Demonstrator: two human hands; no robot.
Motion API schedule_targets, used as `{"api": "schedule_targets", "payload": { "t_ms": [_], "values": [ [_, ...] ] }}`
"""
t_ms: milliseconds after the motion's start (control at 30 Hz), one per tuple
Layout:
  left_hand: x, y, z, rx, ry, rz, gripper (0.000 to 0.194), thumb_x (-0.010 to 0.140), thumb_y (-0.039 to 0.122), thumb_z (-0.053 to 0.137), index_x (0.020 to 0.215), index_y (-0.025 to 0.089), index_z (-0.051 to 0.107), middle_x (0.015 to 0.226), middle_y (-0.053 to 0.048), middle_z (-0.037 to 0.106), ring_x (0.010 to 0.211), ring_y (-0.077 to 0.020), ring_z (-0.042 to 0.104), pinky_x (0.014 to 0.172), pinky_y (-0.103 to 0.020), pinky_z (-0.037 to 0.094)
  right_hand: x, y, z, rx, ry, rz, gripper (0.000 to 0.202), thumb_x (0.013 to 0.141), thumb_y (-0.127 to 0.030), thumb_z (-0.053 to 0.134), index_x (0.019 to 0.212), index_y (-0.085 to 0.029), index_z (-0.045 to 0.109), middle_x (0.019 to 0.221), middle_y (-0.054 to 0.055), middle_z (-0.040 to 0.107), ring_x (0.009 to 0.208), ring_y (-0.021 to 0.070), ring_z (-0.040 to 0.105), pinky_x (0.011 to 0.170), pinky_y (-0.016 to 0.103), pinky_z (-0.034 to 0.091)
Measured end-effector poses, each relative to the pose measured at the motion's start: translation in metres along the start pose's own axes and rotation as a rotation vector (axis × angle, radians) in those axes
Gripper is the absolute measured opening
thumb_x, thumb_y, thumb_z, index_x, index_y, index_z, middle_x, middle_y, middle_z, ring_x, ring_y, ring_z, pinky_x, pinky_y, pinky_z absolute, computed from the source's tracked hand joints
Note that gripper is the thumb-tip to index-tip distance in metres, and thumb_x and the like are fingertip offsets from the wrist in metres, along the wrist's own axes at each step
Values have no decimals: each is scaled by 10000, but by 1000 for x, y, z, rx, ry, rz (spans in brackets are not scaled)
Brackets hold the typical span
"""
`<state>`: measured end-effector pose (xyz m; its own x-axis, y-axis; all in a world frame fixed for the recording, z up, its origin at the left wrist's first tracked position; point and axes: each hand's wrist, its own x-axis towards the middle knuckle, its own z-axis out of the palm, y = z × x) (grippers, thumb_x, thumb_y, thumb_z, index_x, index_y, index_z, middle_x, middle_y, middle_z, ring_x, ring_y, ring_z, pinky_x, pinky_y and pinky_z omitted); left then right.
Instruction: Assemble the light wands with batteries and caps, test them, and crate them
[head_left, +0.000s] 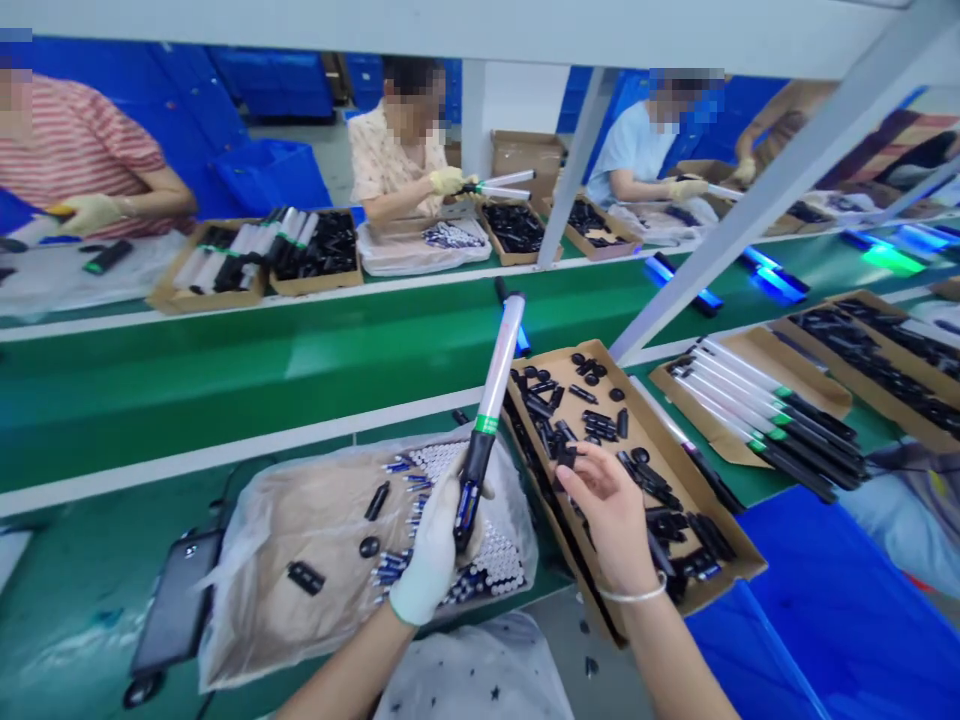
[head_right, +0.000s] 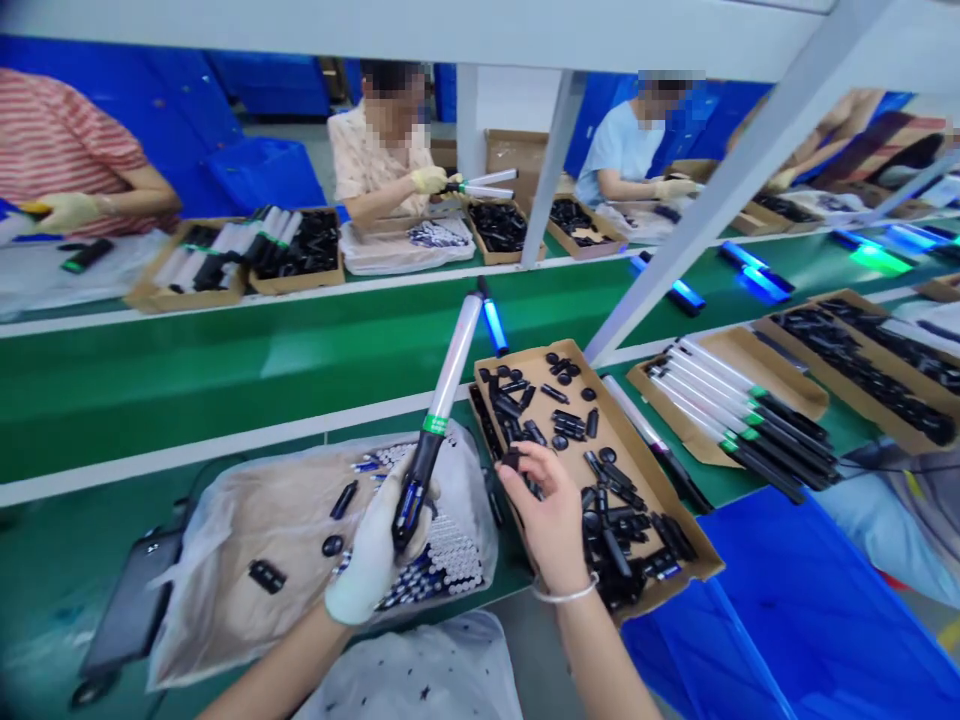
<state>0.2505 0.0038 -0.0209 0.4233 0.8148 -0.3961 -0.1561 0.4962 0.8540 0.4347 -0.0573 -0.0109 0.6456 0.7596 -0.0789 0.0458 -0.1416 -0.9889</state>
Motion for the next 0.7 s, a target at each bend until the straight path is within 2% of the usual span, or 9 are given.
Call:
{"api": "schedule_targets", "payload": {
  "t_ms": [67, 100, 133, 167, 233, 300, 433, 600, 700],
  "values": [
    [-3, 0, -18, 30, 41, 64, 583, 913, 576, 412, 1370, 223, 496, 835, -37, 685, 487, -106, 528, 443, -219, 430, -27, -22, 46, 139, -46, -25, 318, 794, -356, 724, 1032, -205, 575, 897, 63, 710, 880, 229, 683, 832, 372, 525],
    [-5, 0, -28, 58, 73, 117, 588, 909, 583, 414, 1360, 219, 512, 965, -61, 698, 648, -141, 621, 600, -249, 515, -41, -30, 68, 185, -75, -42, 299, 805, -345, 718, 1022, -207, 565, 909, 64, 710, 873, 224, 686, 818, 365, 533],
    [-8, 1, -39, 91, 105, 178, 592, 905, 588, 415, 1350, 214, 527, 1089, -76, 686, 858, -181, 656, 796, -291, 528, -54, -35, 89, 213, -108, -57, 286, 811, -337, 714, 1013, -208, 559, 915, 63, 710, 866, 219, 689, 806, 357, 539],
    [-11, 2, -50, 125, 130, 234, 594, 907, 590, 410, 1344, 209, 537, 1193, -82, 657, 1063, -213, 616, 968, -330, 465, -68, -38, 108, 224, -142, -67, 274, 817, -333, 710, 1006, -208, 557, 914, 63, 710, 859, 215, 690, 797, 350, 543],
    [-21, 6, -73, 171, 157, 319, 596, 916, 591, 386, 1341, 204, 545, 1310, -76, 602, 1286, -234, 475, 1134, -373, 304, -92, -39, 140, 203, -193, -79, 254, 823, -331, 702, 990, -203, 559, 891, 58, 709, 841, 209, 692, 776, 334, 547],
    [-32, 11, -95, 183, 170, 353, 590, 930, 581, 361, 1345, 203, 543, 1355, -70, 575, 1344, -237, 415, 1172, -388, 240, -113, -37, 164, 166, -220, -79, 248, 823, -331, 697, 986, -198, 565, 889, 59, 707, 828, 205, 692, 742, 317, 548],
    [-51, 17, -137, 148, 216, 356, 587, 935, 580, 348, 1339, 204, 550, 1403, -63, 536, 1370, -237, 388, 1182, -392, 227, -143, -31, 198, 140, -256, -56, 262, 818, -348, 695, 992, -195, 574, 906, 69, 708, 830, 209, 692, 718, 311, 542],
    [-62, 14, -183, 130, 337, 325, 623, 876, 633, 432, 1288, 195, 595, 1372, -82, 563, 1339, -257, 429, 1174, -404, 249, -165, -28, 235, 101, -295, -31, 291, 792, -387, 709, 980, -191, 607, 843, 64, 706, 790, 219, 677, 670, 314, 513],
    [-66, 20, -203, 92, 337, 321, 624, 884, 624, 413, 1295, 191, 591, 1342, -90, 587, 1336, -256, 433, 1169, -403, 261, -173, -25, 255, 1, -250, -123, 286, 759, -417, 732, 919, -193, 654, 850, 55, 664, 735, 199, 610, 645, 309, 464]
  ]
}}
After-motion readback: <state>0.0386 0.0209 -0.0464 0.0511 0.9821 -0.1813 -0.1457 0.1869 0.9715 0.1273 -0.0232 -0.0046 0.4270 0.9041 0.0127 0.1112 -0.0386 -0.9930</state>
